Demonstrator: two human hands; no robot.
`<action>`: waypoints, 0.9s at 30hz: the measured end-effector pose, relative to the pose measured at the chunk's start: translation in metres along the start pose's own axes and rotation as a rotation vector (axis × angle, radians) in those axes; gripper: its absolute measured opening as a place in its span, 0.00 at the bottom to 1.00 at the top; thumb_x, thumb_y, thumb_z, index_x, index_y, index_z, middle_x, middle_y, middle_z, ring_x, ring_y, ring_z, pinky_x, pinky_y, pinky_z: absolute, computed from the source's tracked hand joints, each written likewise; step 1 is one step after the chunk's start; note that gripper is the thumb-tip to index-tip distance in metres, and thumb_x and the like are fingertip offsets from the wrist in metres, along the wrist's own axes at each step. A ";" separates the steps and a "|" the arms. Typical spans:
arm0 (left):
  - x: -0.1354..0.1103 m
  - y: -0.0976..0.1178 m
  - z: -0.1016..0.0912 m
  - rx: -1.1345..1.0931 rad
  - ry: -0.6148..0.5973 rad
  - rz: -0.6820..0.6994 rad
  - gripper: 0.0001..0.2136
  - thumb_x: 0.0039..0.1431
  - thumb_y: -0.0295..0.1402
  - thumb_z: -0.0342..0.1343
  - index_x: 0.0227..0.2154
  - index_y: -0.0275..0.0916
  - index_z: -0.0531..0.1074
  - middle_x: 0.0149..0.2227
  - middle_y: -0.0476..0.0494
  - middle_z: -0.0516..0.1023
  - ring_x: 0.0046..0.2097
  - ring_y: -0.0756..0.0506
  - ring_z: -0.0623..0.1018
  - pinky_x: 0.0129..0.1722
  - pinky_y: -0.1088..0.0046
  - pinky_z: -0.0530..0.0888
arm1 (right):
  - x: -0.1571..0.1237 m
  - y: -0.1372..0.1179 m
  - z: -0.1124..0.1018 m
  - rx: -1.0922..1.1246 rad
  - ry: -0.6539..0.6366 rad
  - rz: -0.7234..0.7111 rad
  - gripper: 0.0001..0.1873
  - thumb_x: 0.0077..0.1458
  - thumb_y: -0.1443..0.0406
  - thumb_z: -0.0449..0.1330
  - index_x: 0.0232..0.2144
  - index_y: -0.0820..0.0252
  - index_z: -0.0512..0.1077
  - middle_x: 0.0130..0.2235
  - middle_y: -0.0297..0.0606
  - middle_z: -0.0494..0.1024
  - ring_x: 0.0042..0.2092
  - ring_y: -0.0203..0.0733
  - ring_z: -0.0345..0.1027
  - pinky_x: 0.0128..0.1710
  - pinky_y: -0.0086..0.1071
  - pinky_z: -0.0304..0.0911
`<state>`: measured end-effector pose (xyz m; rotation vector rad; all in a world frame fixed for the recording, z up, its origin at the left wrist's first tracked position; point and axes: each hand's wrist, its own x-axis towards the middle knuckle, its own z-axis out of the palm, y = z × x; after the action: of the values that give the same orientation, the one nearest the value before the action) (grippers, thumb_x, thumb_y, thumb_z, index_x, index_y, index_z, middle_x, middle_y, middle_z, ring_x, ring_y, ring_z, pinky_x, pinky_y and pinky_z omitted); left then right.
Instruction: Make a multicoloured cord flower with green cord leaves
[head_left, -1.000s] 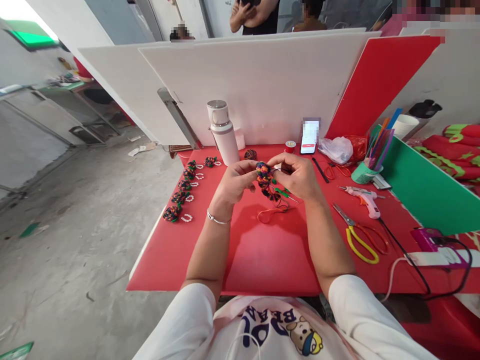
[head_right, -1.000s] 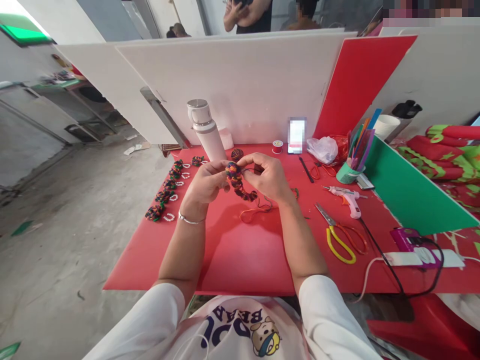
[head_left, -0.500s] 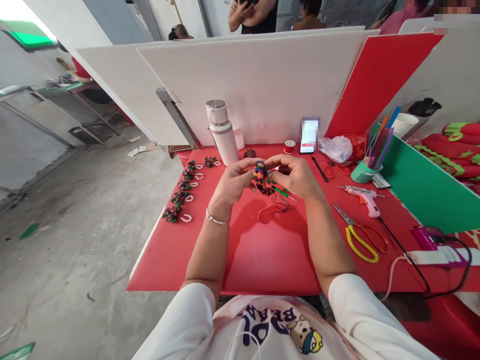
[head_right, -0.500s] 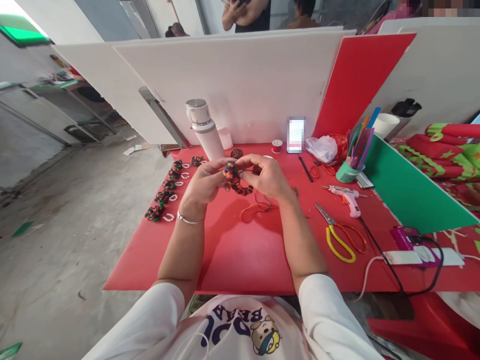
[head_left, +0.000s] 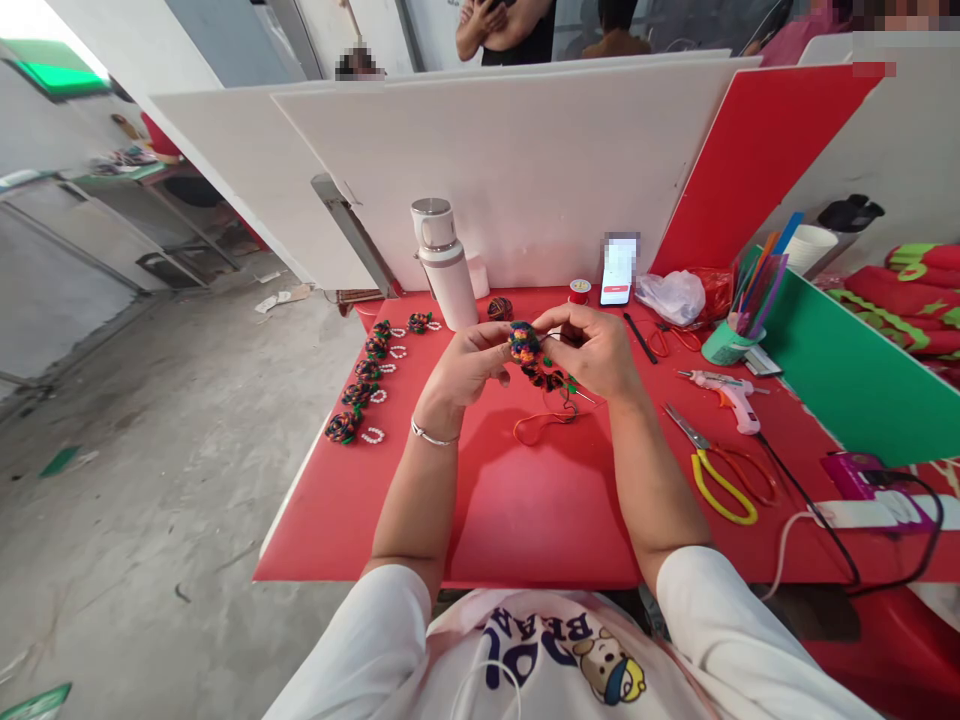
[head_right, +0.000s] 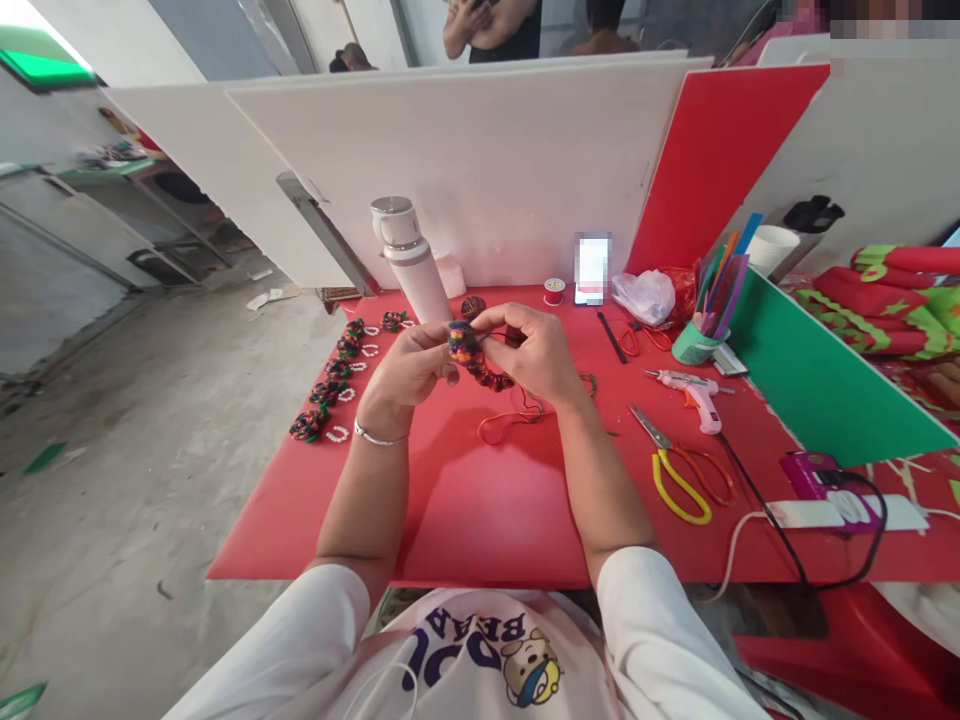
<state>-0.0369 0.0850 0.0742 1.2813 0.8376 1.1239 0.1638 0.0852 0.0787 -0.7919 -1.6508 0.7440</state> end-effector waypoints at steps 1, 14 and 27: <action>0.000 0.001 0.001 -0.009 0.011 0.003 0.20 0.43 0.43 0.77 0.37 0.36 0.86 0.31 0.44 0.84 0.27 0.52 0.76 0.21 0.80 0.72 | 0.000 0.000 0.000 0.003 -0.017 0.001 0.07 0.57 0.61 0.70 0.37 0.57 0.82 0.30 0.33 0.80 0.25 0.31 0.59 0.25 0.31 0.56; 0.001 0.002 0.003 -0.014 0.106 0.052 0.15 0.43 0.35 0.75 0.37 0.38 0.86 0.29 0.47 0.83 0.26 0.53 0.75 0.21 0.80 0.70 | 0.004 -0.002 -0.009 0.011 -0.169 0.137 0.11 0.53 0.61 0.70 0.39 0.59 0.82 0.33 0.35 0.82 0.26 0.32 0.61 0.26 0.32 0.58; 0.001 0.002 0.001 0.006 0.036 0.051 0.22 0.45 0.45 0.78 0.40 0.38 0.85 0.33 0.45 0.84 0.28 0.51 0.78 0.20 0.80 0.72 | 0.002 0.000 -0.004 0.089 -0.137 0.145 0.08 0.51 0.63 0.71 0.35 0.58 0.82 0.31 0.34 0.82 0.26 0.32 0.61 0.24 0.30 0.56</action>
<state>-0.0360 0.0855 0.0759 1.2968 0.8394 1.1882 0.1678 0.0868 0.0810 -0.8190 -1.6817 0.9858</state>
